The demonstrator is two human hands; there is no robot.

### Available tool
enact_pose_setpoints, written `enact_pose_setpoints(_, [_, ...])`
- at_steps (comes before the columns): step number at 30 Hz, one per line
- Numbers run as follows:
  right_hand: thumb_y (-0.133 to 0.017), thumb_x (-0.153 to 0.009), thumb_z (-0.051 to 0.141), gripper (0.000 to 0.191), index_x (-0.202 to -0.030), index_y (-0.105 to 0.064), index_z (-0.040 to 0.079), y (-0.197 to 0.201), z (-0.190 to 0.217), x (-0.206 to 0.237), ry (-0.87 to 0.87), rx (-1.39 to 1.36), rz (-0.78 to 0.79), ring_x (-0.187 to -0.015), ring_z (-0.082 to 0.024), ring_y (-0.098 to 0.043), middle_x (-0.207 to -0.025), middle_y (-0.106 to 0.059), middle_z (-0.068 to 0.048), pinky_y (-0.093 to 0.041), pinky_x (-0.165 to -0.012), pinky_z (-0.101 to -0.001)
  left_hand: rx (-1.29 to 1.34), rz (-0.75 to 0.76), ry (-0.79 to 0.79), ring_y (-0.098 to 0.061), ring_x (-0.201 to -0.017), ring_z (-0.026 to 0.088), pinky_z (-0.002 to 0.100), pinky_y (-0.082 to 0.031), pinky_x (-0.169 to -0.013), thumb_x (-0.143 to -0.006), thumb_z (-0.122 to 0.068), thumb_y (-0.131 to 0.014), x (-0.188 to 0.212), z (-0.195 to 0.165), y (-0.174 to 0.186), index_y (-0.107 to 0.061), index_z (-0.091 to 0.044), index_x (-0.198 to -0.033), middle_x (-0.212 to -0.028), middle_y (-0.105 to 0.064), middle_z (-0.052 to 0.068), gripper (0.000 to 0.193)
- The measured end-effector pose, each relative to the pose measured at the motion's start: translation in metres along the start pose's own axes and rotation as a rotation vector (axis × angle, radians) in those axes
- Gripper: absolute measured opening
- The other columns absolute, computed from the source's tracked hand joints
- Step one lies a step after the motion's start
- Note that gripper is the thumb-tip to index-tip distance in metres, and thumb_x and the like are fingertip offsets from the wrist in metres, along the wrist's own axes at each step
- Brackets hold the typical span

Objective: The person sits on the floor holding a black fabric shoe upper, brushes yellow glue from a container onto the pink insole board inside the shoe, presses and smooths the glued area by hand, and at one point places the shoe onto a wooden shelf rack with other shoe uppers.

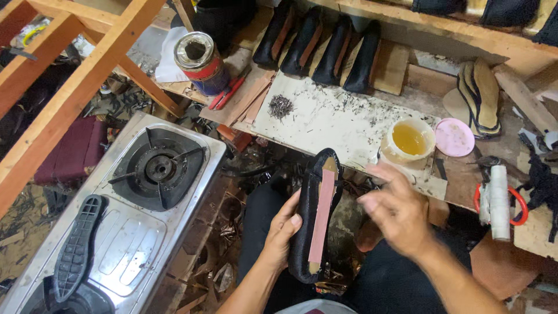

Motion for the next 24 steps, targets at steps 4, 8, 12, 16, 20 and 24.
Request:
enact_pose_setpoints(4, [-0.064,-0.092,0.033,0.036,-0.121,-0.074,0.013,-0.031,0.063,0.02,0.403,0.012,0.031,-0.151,-0.039,-0.03,-0.158,-0.035,-0.017,-0.024,-0.125,-0.0577,0.026,0.014,0.031,-0.056,-0.133,0.027,0.041,-0.043,-0.114,-0.089,-0.036,-0.07,-0.003,0.002,-0.006,-0.037,0.0,-0.156,-0.149,-0.053,0.019,0.083])
enact_pose_setpoints(8, [-0.066,-0.093,0.031,0.037,-0.128,-0.071,0.023,-0.033,0.071,0.01,0.451,0.166,0.004,-0.154,-0.04,-0.025,-0.162,-0.031,-0.013,-0.024,-0.125,-0.0589,-0.031,0.088,-0.025,-0.053,-0.137,0.025,0.039,-0.041,-0.117,-0.091,-0.036,-0.07,-0.001,-0.002,-0.01,-0.038,0.002,-0.156,-0.152,-0.052,0.018,0.082])
enact_pose_setpoints(12, [-0.069,-0.092,0.028,0.036,-0.127,-0.072,0.024,-0.028,0.067,0.004,0.443,0.224,-0.014,-0.154,-0.041,-0.026,-0.162,-0.033,-0.01,-0.024,-0.125,-0.0596,-0.056,0.109,-0.037,-0.052,-0.138,0.025,0.038,-0.04,-0.118,-0.091,-0.035,-0.07,0.001,-0.005,-0.011,-0.039,0.002,-0.157,-0.152,-0.052,0.018,0.081])
enact_pose_setpoints(16, [-0.069,-0.092,0.03,0.032,-0.124,-0.074,0.025,-0.034,0.076,0.014,0.54,0.192,-0.002,-0.15,-0.04,-0.028,-0.159,-0.035,-0.01,-0.022,-0.125,-0.0609,-0.041,0.066,0.03,-0.053,-0.136,0.026,0.041,-0.041,-0.115,-0.09,-0.034,-0.07,0.001,-0.005,-0.009,-0.039,0.0,-0.156,-0.151,-0.052,0.018,0.081])
enact_pose_setpoints(20, [-0.067,-0.092,0.031,0.03,-0.121,-0.074,0.026,-0.037,0.078,0.019,0.546,0.154,-0.002,-0.151,-0.037,-0.031,-0.158,-0.039,-0.007,-0.023,-0.127,-0.0593,-0.035,0.098,0.019,-0.053,-0.138,0.025,0.04,-0.04,-0.117,-0.09,-0.035,-0.07,0.003,-0.004,-0.009,-0.04,0.001,-0.155,-0.152,-0.052,0.018,0.08])
enact_pose_setpoints(24, [-0.064,-0.093,0.03,0.029,-0.12,-0.074,0.025,-0.03,0.071,0.007,0.505,0.152,-0.073,-0.15,-0.038,-0.032,-0.158,-0.037,-0.013,-0.025,-0.125,-0.0578,-0.041,0.156,0.041,-0.053,-0.137,0.027,0.041,-0.04,-0.117,-0.089,-0.037,-0.071,0.007,-0.004,-0.012,-0.042,0.001,-0.155,-0.151,-0.052,0.018,0.081])
Point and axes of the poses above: each hand's wrist, its own x-axis away from the middle knuckle, its own y-axis out of the back of the hand, z = x × y, the point moved 3 cm from there along -x, towards the middle knuckle
